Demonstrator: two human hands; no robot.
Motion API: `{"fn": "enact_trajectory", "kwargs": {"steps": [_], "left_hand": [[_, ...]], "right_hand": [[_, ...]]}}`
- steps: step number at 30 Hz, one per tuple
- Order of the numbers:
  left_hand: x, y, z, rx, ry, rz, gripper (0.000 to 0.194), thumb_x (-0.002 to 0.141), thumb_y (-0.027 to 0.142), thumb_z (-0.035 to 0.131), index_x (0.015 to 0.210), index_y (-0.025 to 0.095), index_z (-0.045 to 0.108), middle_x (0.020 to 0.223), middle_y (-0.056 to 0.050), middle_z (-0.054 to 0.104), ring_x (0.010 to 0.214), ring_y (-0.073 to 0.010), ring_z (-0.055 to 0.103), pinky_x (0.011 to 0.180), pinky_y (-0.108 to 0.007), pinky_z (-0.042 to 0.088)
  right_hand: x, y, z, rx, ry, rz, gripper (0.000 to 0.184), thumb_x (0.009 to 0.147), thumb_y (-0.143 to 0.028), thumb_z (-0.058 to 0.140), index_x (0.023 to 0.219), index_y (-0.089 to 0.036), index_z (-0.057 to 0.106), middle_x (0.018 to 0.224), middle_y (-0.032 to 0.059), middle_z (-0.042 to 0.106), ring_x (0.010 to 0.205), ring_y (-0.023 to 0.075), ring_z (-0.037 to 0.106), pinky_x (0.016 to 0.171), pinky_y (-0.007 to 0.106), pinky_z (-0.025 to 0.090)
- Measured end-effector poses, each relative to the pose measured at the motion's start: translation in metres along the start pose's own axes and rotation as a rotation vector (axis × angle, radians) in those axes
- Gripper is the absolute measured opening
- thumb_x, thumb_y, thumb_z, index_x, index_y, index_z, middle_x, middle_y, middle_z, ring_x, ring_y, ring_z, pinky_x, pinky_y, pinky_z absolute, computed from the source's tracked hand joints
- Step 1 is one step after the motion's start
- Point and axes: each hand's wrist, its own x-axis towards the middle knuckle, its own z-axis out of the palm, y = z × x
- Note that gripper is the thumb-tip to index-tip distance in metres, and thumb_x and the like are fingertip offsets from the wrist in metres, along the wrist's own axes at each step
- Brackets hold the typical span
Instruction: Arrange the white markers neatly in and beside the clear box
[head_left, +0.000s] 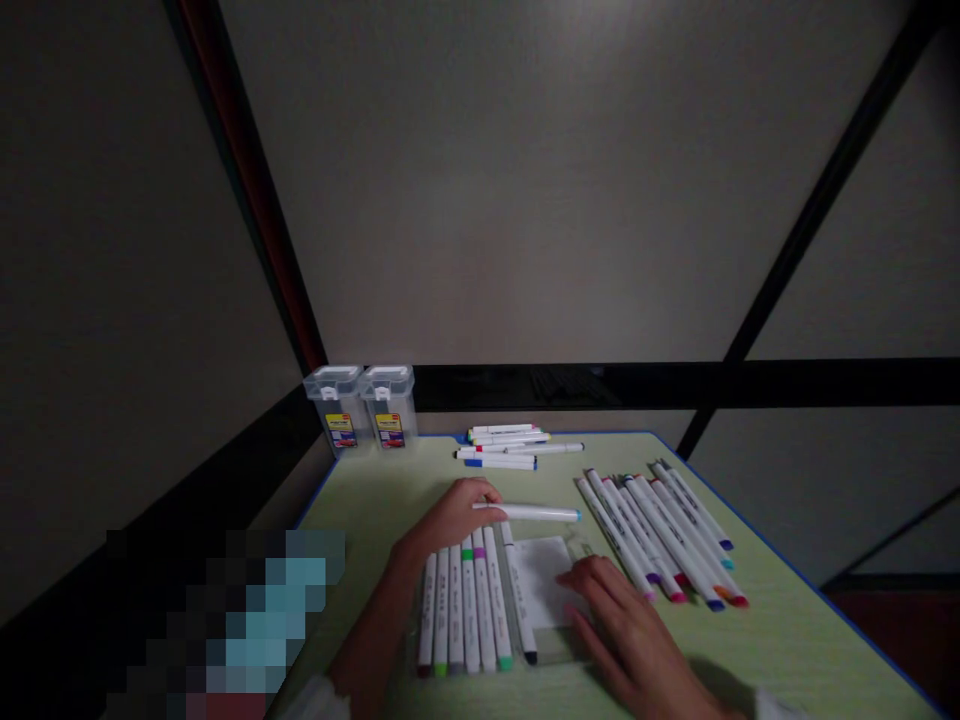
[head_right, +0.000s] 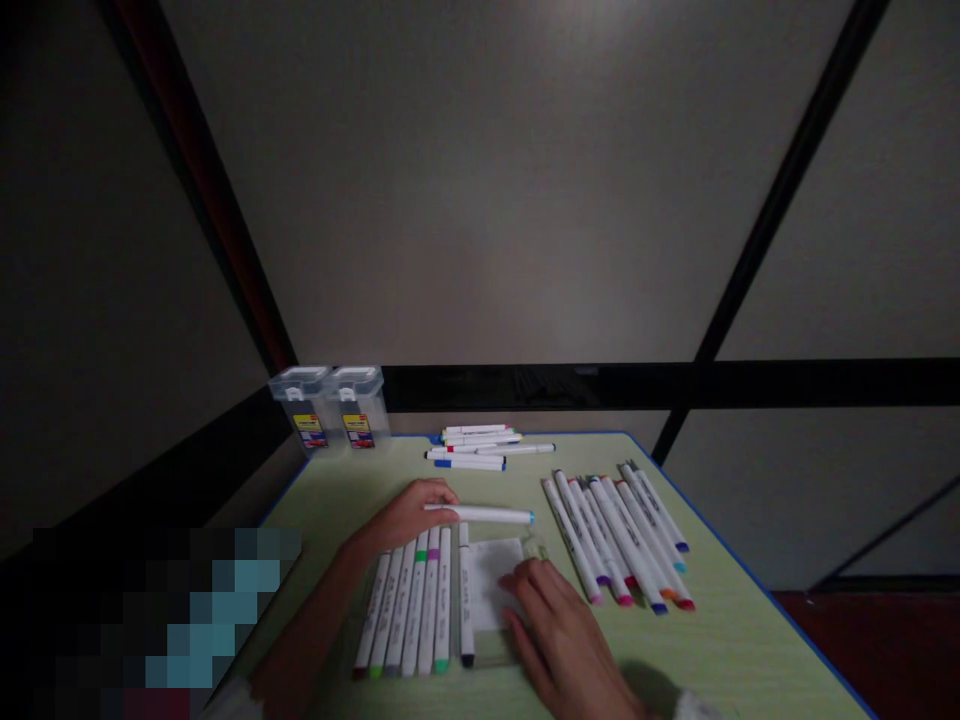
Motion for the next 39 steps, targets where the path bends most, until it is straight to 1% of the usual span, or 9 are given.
{"fn": "enact_trajectory", "kwargs": {"steps": [4, 8, 11, 15, 19, 26, 32, 35, 39], "left_hand": [[-0.001, 0.001, -0.004, -0.137, -0.116, -0.045, 0.017, 0.063, 0.023, 0.058, 0.074, 0.011, 0.063, 0.072, -0.002, 0.060, 0.070, -0.0130, 0.053, 0.066, -0.022, 0.040], [-0.004, 0.010, -0.008, -0.206, -0.209, -0.066, 0.021, 0.062, 0.024, 0.058, 0.076, 0.009, 0.065, 0.066, -0.002, 0.060, 0.059, -0.0102, 0.050, 0.055, -0.020, 0.038], [-0.006, 0.016, -0.010, -0.235, -0.268, -0.084, 0.024, 0.062, 0.026, 0.058, 0.077, 0.009, 0.066, 0.060, -0.001, 0.059, 0.050, -0.0075, 0.045, 0.047, -0.018, 0.033], [-0.006, 0.017, -0.010, -0.255, -0.321, -0.076, 0.025, 0.063, 0.028, 0.057, 0.076, 0.009, 0.067, 0.051, 0.001, 0.056, 0.045, -0.0061, 0.041, 0.044, -0.018, 0.029], [-0.005, 0.014, -0.009, -0.250, -0.302, -0.079, 0.023, 0.064, 0.029, 0.058, 0.072, 0.009, 0.067, 0.044, 0.003, 0.050, 0.042, -0.0055, 0.040, 0.044, -0.018, 0.029], [-0.003, 0.015, -0.009, -0.191, -0.206, -0.047, 0.024, 0.067, 0.031, 0.055, 0.063, 0.009, 0.063, 0.038, 0.006, 0.043, 0.038, -0.0044, 0.036, 0.045, -0.018, 0.030], [-0.002, 0.013, -0.011, -0.153, -0.118, -0.018, 0.025, 0.069, 0.031, 0.053, 0.059, 0.010, 0.063, 0.039, 0.005, 0.044, 0.041, -0.0054, 0.038, 0.052, -0.019, 0.033], [-0.002, 0.012, -0.012, -0.152, -0.109, -0.031, 0.026, 0.069, 0.032, 0.053, 0.061, 0.010, 0.064, 0.039, 0.005, 0.045, 0.042, -0.0061, 0.039, 0.051, -0.020, 0.033], [-0.002, 0.012, -0.012, -0.162, -0.089, -0.049, 0.025, 0.069, 0.032, 0.054, 0.060, 0.010, 0.064, 0.039, 0.005, 0.045, 0.040, -0.0056, 0.039, 0.049, -0.019, 0.032]], "right_hand": [[0.000, 0.008, 0.000, -0.004, 0.121, 0.092, 0.028, 0.081, -0.013, 0.039, 0.108, -0.020, 0.047, 0.104, 0.0100, 0.048, 0.099, 0.0214, 0.049, 0.081, 0.035, 0.044], [0.000, 0.013, 0.001, -0.017, 0.208, 0.135, 0.033, 0.082, -0.016, 0.038, 0.114, -0.021, 0.045, 0.120, 0.0113, 0.037, 0.110, 0.0240, 0.041, 0.086, 0.040, 0.041], [0.000, 0.014, 0.000, 0.032, 0.204, 0.130, 0.036, 0.083, -0.015, 0.036, 0.116, -0.024, 0.045, 0.122, 0.0098, 0.038, 0.112, 0.0231, 0.040, 0.087, 0.038, 0.040], [0.000, 0.013, -0.002, 0.167, 0.128, 0.113, 0.037, 0.083, -0.012, 0.035, 0.117, -0.023, 0.045, 0.109, 0.0087, 0.049, 0.102, 0.0188, 0.050, 0.084, 0.031, 0.043], [0.000, 0.012, -0.002, 0.220, 0.117, 0.125, 0.034, 0.085, -0.014, 0.034, 0.115, -0.022, 0.048, 0.101, 0.0090, 0.054, 0.094, 0.0183, 0.055, 0.080, 0.029, 0.045], [0.002, 0.010, -0.001, 0.252, 0.106, 0.157, 0.029, 0.088, -0.019, 0.033, 0.111, -0.021, 0.050, 0.095, 0.0081, 0.056, 0.091, 0.0179, 0.056, 0.077, 0.029, 0.046], [0.003, 0.007, -0.001, 0.251, 0.087, 0.171, 0.026, 0.088, -0.021, 0.034, 0.107, -0.019, 0.052, 0.090, 0.0073, 0.058, 0.086, 0.0179, 0.057, 0.075, 0.028, 0.046], [0.004, 0.007, -0.001, 0.248, 0.065, 0.182, 0.026, 0.089, -0.021, 0.033, 0.107, -0.018, 0.051, 0.089, 0.0078, 0.059, 0.084, 0.0180, 0.058, 0.073, 0.029, 0.046], [0.003, 0.007, -0.001, 0.242, 0.055, 0.189, 0.025, 0.088, -0.023, 0.033, 0.106, -0.019, 0.052, 0.091, 0.0076, 0.060, 0.087, 0.0180, 0.058, 0.076, 0.028, 0.046]]}}
